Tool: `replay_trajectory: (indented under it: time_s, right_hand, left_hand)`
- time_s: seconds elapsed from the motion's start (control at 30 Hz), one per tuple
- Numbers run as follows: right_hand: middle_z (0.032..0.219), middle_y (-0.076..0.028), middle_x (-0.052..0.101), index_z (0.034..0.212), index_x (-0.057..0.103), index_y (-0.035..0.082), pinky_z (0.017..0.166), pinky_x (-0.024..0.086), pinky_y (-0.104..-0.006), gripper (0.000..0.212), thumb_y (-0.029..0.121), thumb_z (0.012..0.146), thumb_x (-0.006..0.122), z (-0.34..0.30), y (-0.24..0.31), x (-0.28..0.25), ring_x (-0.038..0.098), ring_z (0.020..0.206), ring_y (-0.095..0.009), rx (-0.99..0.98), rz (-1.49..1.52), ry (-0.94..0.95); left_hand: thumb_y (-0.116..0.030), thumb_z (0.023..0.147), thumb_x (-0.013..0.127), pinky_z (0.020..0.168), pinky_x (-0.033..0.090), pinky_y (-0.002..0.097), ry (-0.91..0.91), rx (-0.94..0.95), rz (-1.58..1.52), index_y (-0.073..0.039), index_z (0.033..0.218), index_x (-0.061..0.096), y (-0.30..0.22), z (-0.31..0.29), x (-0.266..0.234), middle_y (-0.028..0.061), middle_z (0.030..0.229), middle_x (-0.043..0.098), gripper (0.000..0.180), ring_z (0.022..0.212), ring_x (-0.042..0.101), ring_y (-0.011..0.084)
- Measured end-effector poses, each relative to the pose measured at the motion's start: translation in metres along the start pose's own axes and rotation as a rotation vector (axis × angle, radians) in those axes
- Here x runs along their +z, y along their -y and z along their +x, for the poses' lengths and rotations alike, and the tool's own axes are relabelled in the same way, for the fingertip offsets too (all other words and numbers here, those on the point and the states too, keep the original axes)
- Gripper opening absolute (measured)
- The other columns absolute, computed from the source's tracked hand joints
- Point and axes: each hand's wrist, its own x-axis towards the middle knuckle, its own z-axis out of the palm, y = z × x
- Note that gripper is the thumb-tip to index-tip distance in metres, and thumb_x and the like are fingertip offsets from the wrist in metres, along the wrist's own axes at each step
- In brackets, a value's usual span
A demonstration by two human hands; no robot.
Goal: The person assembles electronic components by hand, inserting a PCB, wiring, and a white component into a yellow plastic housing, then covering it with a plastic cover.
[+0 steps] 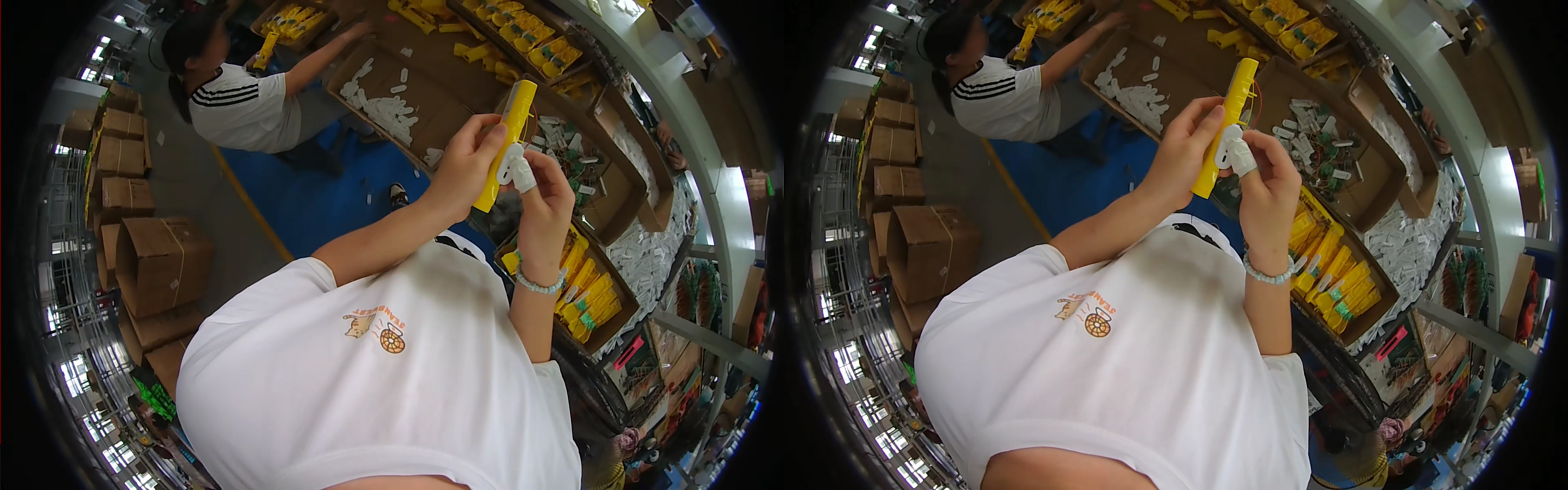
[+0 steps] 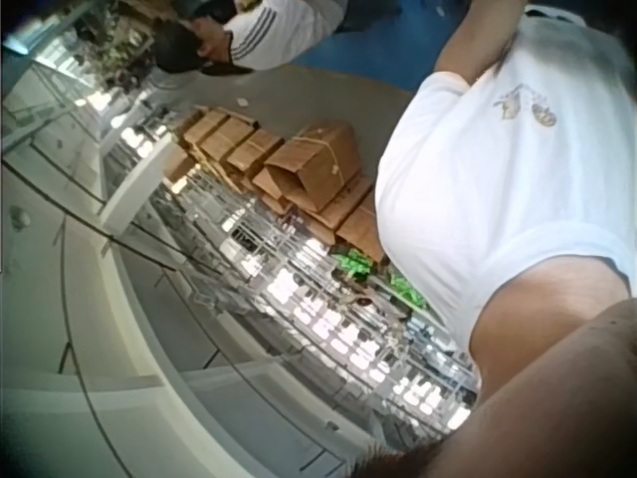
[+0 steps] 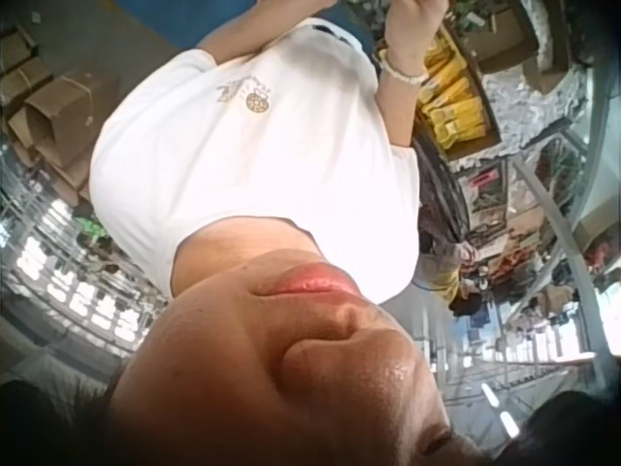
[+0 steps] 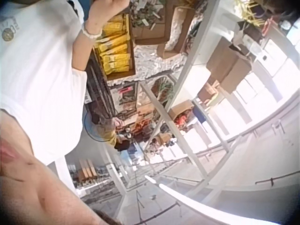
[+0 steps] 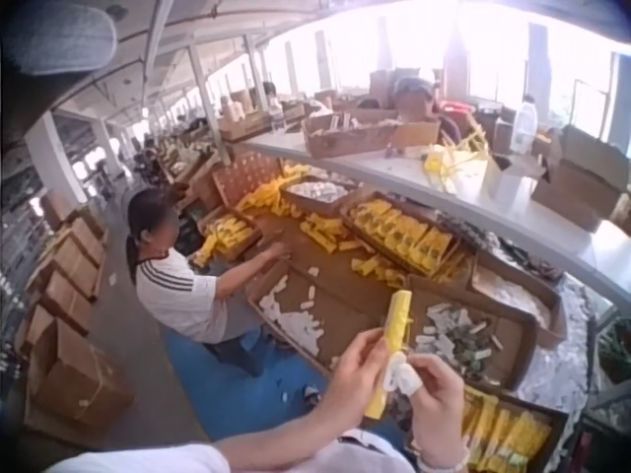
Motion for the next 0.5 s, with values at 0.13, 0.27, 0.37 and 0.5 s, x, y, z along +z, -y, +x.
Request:
replay_trajectory:
  time_s: [0.13, 0.27, 0.37, 0.5]
  right_hand:
    - [0.095, -0.008, 0.062, 0.106, 0.057, -0.005, 0.069, 0.052, -0.0255, 0.019, -0.001, 0.088, 0.057, 0.0027, -0.0010, -0.0047, 0.060, 0.082, -0.013, 0.079, 0.071, 0.006]
    - [0.098, -0.009, 0.062, 0.108, 0.057, -0.005, 0.068, 0.052, -0.0254, 0.021, -0.001, 0.087, 0.057, 0.0011, -0.0018, -0.0071, 0.060, 0.084, -0.013, 0.085, 0.081, 0.011]
    - [0.099, -0.009, 0.062, 0.109, 0.057, -0.005, 0.068, 0.052, -0.0254, 0.022, -0.002, 0.087, 0.056, 0.0009, -0.0017, -0.0065, 0.060, 0.084, -0.013, 0.061, 0.080, -0.002]
    - [0.099, -0.009, 0.062, 0.109, 0.056, -0.005, 0.069, 0.053, -0.0259, 0.023, -0.005, 0.086, 0.055, 0.0033, -0.0002, -0.0062, 0.060, 0.084, -0.014, 0.036, -0.015, 0.028]
  left_hand:
    - [-0.026, 0.098, 0.049, 0.054, 0.049, 0.0239, -0.015, 0.023, 0.036, -0.002, 0.117, 0.048, 0.0055, 0.0020, -0.0026, 0.0064, 0.089, 0.060, 0.031, 0.071, 0.059, 0.0087]
    - [-0.025, 0.098, 0.049, 0.054, 0.049, 0.0242, -0.007, 0.051, 0.048, -0.002, 0.117, 0.048, 0.0067, 0.0002, -0.0027, 0.0073, 0.091, 0.061, 0.031, 0.072, 0.058, 0.0089]
    - [-0.025, 0.098, 0.050, 0.056, 0.049, 0.0246, 0.010, 0.073, 0.072, -0.001, 0.118, 0.048, 0.0098, 0.0024, -0.0052, 0.0078, 0.092, 0.061, 0.031, 0.073, 0.058, 0.0090]
    - [-0.024, 0.097, 0.050, 0.059, 0.048, 0.0246, 0.012, 0.014, 0.067, 0.000, 0.118, 0.047, 0.0078, 0.0024, -0.0054, 0.0082, 0.092, 0.061, 0.032, 0.073, 0.058, 0.0092]
